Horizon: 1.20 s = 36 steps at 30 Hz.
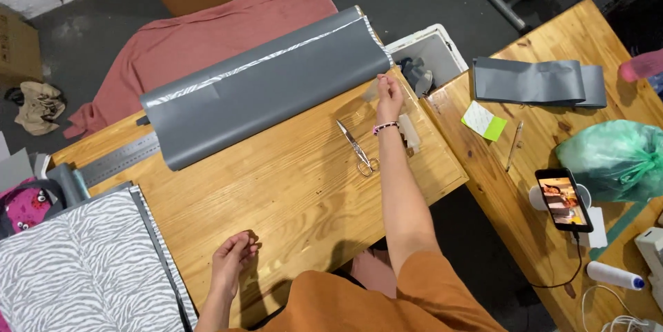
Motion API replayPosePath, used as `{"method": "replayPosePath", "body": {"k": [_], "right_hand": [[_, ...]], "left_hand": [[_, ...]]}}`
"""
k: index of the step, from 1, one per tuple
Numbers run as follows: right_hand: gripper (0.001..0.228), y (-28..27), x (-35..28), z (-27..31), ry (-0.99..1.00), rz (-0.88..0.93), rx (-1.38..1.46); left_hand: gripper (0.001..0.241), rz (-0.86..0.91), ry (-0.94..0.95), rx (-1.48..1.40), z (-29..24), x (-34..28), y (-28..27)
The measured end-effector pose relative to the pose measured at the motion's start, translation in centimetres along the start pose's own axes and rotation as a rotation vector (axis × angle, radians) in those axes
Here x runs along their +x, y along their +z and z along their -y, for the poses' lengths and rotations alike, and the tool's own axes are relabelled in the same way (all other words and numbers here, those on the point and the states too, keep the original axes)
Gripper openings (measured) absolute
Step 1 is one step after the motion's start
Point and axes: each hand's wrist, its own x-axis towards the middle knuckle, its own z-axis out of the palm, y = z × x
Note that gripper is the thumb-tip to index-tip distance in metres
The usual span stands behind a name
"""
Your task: The person folds a large piece of zebra-print fabric on a wooden table, then stacks and organizes several other folded fabric pieces, including pink ladybug and blue leaf patterns. The person also handles a roll of gray fabric and a pair of scissors on the table.
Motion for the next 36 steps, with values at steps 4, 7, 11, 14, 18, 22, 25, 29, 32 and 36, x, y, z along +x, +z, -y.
{"method": "replayPosePath", "body": {"k": [4,7,11,14,18,22,25,29,32,36], "right_hand": [[0.018,0.1,-1.3,2.1,0.060,0.027,0.068],[0.021,-0.2,-1.8,3.4,0.067,0.026,0.008],[0.020,-0.5,-1.4,3.6,0.089,-0.001,0.054],[0.022,-0.9,-2.2,4.6,-0.003,-0.037,0.031],[0.017,-1.7,-2.9,3.0,-0.052,-0.144,-0.024],[0.013,-1.8,-5.2,3.9,0.118,-0.190,-0.101],[0.015,-1.9,-5.9,2.4,0.209,0.018,-0.503],[0.013,-1.2,-6.6,3.0,0.204,0.222,-0.925],[0.010,-0.3,-5.9,3.3,0.231,0.322,-1.054],[0.027,-0.5,-5.0,-2.2,-0.080,0.485,-1.464]], "left_hand": [[0.015,0.004,-0.018,0.066,-1.8,-0.6,2.2],[0.009,0.057,0.009,0.134,-2.3,-0.6,3.0],[0.008,0.074,0.015,0.130,-2.4,-0.1,3.5],[0.008,0.076,0.018,0.138,-2.3,-0.3,3.3],[0.007,0.061,0.014,0.119,-2.3,-0.7,3.2],[0.008,0.073,0.024,0.110,-1.9,-0.6,3.1],[0.010,0.071,0.023,0.112,-2.3,-1.1,3.4],[0.009,0.061,0.016,0.142,-2.0,-1.0,3.2],[0.010,0.065,0.021,0.139,-1.8,-0.6,3.1],[0.008,0.070,0.026,0.145,-1.8,-0.5,3.1]]}}
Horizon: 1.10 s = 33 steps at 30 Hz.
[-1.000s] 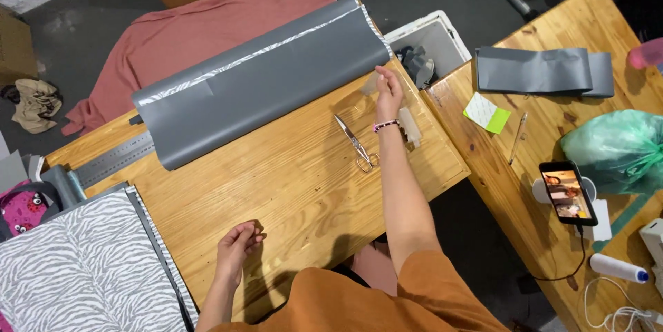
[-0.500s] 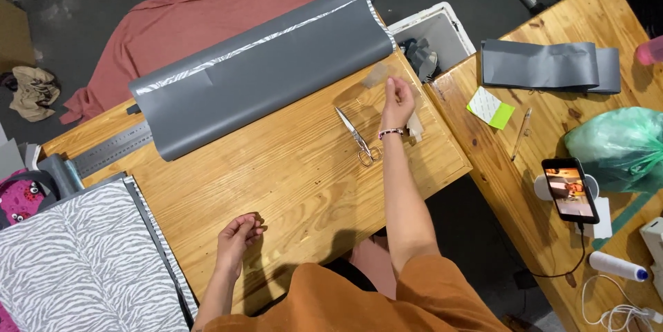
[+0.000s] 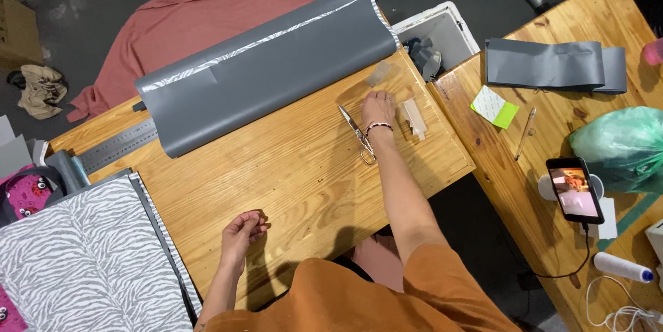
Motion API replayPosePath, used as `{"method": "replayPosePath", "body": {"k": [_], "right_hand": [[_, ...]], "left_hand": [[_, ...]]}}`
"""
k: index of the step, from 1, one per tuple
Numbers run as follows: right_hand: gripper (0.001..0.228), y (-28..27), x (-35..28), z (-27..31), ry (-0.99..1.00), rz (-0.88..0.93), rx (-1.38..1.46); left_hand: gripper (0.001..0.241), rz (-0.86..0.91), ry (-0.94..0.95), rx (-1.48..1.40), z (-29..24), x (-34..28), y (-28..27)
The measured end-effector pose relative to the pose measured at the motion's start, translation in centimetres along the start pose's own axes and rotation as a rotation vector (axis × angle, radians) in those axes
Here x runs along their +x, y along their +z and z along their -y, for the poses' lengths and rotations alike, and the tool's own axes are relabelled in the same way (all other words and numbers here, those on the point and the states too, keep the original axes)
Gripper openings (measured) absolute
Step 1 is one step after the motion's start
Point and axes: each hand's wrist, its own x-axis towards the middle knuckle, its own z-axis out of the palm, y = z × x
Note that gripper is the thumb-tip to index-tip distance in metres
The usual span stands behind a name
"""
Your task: The person folds a large piece of zebra-print fabric on a wooden table, then stacks and organizes several other folded fabric pieces, including pink ladybug and blue leaf patterns. The person also handles a roll of gray fabric and a pair of scissors on the table.
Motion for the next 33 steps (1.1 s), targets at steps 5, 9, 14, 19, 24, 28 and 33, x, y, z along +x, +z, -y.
{"method": "replayPosePath", "body": {"k": [5,9,14,19,24,28,33], "right_hand": [[0.017,-3.2,-2.7,1.0,0.106,0.008,0.478],[0.009,-3.7,-3.9,0.3,0.191,-0.215,0.858],[0.009,-6.4,-2.4,0.4,0.139,-0.484,0.986],[0.011,-8.8,-0.4,-0.9,-0.004,-0.623,0.719],[0.017,-6.3,2.9,-3.0,-0.153,-0.697,0.267],[0.046,-10.7,1.4,-0.5,0.160,-0.228,0.779],[0.071,-8.3,3.0,-2.1,-0.193,-0.408,0.294]], "left_hand": [[0.009,0.005,0.007,-0.023,0.2,0.4,-0.3],[0.010,0.012,0.011,-0.008,0.2,0.3,-0.3],[0.010,0.011,-0.010,-0.017,-0.1,0.0,-0.1],[0.010,0.025,-0.001,-0.009,-0.5,-0.5,0.0],[0.009,0.011,-0.020,-0.027,-0.4,-0.2,-0.1],[0.008,0.009,-0.017,-0.037,0.1,0.1,-0.4],[0.008,0.029,-0.002,-0.080,0.4,0.3,-0.6]]}}
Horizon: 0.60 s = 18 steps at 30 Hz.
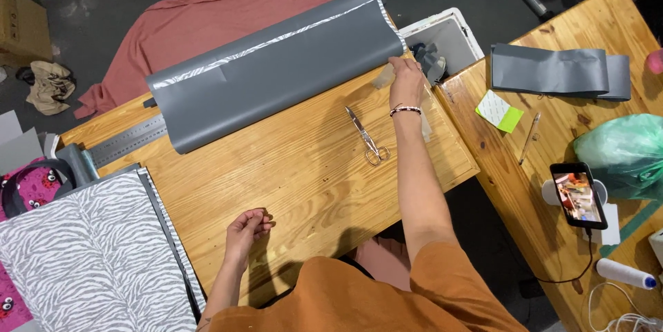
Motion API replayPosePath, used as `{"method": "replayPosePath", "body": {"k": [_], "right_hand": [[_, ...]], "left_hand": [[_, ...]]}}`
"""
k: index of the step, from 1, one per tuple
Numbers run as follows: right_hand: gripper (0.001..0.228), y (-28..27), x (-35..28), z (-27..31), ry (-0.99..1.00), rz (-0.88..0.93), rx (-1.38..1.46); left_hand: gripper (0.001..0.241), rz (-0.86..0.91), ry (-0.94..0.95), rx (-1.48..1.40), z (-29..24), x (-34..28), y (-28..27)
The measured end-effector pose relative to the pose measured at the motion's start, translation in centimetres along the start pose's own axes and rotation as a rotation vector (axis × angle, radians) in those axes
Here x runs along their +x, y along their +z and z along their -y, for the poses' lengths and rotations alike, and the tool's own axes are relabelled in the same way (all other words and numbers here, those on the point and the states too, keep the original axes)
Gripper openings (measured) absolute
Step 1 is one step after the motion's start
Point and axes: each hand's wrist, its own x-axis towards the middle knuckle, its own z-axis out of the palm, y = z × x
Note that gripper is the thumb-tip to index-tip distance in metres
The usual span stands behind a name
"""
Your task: The person folds a large piece of zebra-print fabric on a wooden table, then stacks and organizes several other folded fabric pieces, including pink ladybug and blue leaf patterns. The person also handles a roll of gray fabric and a pair of scissors on the table.
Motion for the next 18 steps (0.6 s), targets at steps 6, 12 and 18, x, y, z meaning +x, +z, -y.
{"method": "replayPosePath", "body": {"k": [6,12,18], "right_hand": [[0.026,2.7,-0.3,-2.0,-0.054,-0.211,0.028],[0.014,1.9,-6.0,4.8,-0.253,-0.252,0.129],[0.014,8.5,-18.9,16.4,-0.131,0.539,0.347]], "left_hand": [[0.019,-0.088,0.220,0.212,4.0,3.3,-3.2],[0.035,-0.582,0.789,1.010,3.6,-1.0,-9.3],[0.126,-0.350,0.426,1.054,3.2,-11.2,-15.4]]}}
